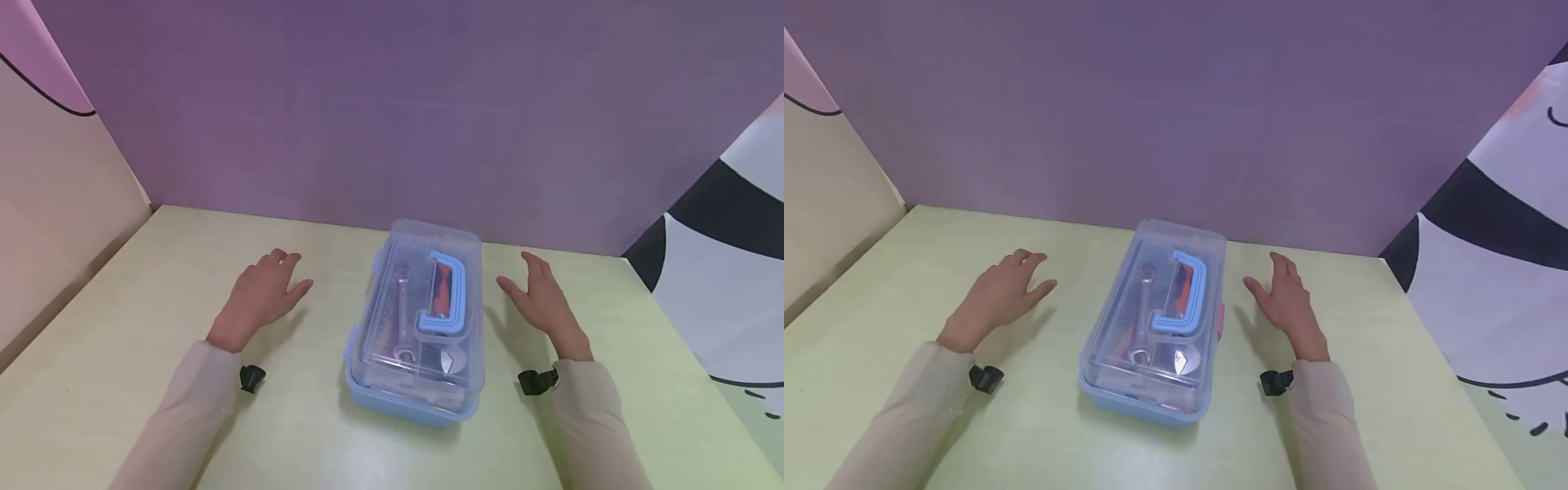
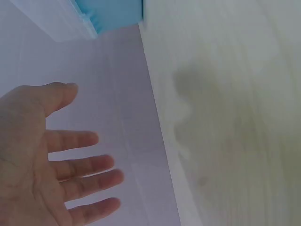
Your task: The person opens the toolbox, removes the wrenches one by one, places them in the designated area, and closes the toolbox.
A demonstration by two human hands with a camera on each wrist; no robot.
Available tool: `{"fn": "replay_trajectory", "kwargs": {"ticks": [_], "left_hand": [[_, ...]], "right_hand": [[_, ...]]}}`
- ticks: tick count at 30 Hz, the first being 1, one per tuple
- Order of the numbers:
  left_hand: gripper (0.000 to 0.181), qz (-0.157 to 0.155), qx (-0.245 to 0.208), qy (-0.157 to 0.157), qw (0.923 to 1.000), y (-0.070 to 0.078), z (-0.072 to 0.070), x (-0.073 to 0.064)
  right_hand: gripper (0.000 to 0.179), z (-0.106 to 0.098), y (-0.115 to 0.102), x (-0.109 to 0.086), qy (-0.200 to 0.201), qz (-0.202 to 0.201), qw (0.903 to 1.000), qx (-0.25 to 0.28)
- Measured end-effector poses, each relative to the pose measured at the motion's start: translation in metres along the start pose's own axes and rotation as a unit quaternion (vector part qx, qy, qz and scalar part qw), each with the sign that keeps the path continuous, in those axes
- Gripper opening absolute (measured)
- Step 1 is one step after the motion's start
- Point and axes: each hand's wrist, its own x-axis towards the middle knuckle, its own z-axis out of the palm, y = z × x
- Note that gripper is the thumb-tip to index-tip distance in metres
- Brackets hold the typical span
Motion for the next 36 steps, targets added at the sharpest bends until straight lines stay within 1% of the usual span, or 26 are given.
{"fn": "replay_trajectory", "kwargs": {"ticks": [5,10,13,15,20,25,28,33,36], "left_hand": [[0.048,0.025,-0.022,-0.017,0.9993,0.007,0.001,-0.006],[0.045,0.033,-0.033,-0.023,0.9986,0.012,0.0,-0.014],[0.043,0.035,-0.042,-0.031,0.998,0.016,-0.002,-0.018],[0.042,0.043,-0.049,-0.036,0.9972,0.02,-0.003,-0.021],[0.042,0.066,-0.049,-0.044,0.9956,0.029,-0.003,-0.029],[0.049,0.08,-0.044,-0.051,0.9945,0.041,-0.006,-0.036],[0.056,0.087,-0.045,-0.059,0.9934,0.049,-0.009,-0.042],[0.063,0.096,-0.049,-0.07,0.9917,0.063,-0.013,-0.052],[0.066,0.102,-0.05,-0.064,0.9915,0.071,-0.016,-0.058]], "right_hand": [[0.069,0.001,0.002,-0.003,0.003,-0.003,0.9994,0.036],[0.063,0.002,0.002,-0.004,0.01,0.01,0.9975,0.069],[0.062,0.001,0.0,-0.005,0.002,0.025,0.9956,0.09],[0.063,0.0,-0.001,-0.007,-0.013,0.039,0.9924,0.116],[0.063,-0.002,-0.004,-0.011,-0.051,0.077,0.9756,0.199],[0.062,-0.001,-0.005,-0.015,-0.083,0.092,0.9561,0.266],[0.062,0.001,-0.005,-0.019,-0.099,0.095,0.9426,0.304],[0.06,0.004,-0.008,-0.025,-0.128,0.098,0.922,0.352],[0.06,0.006,-0.009,-0.029,-0.147,0.102,0.9127,0.367]]}}
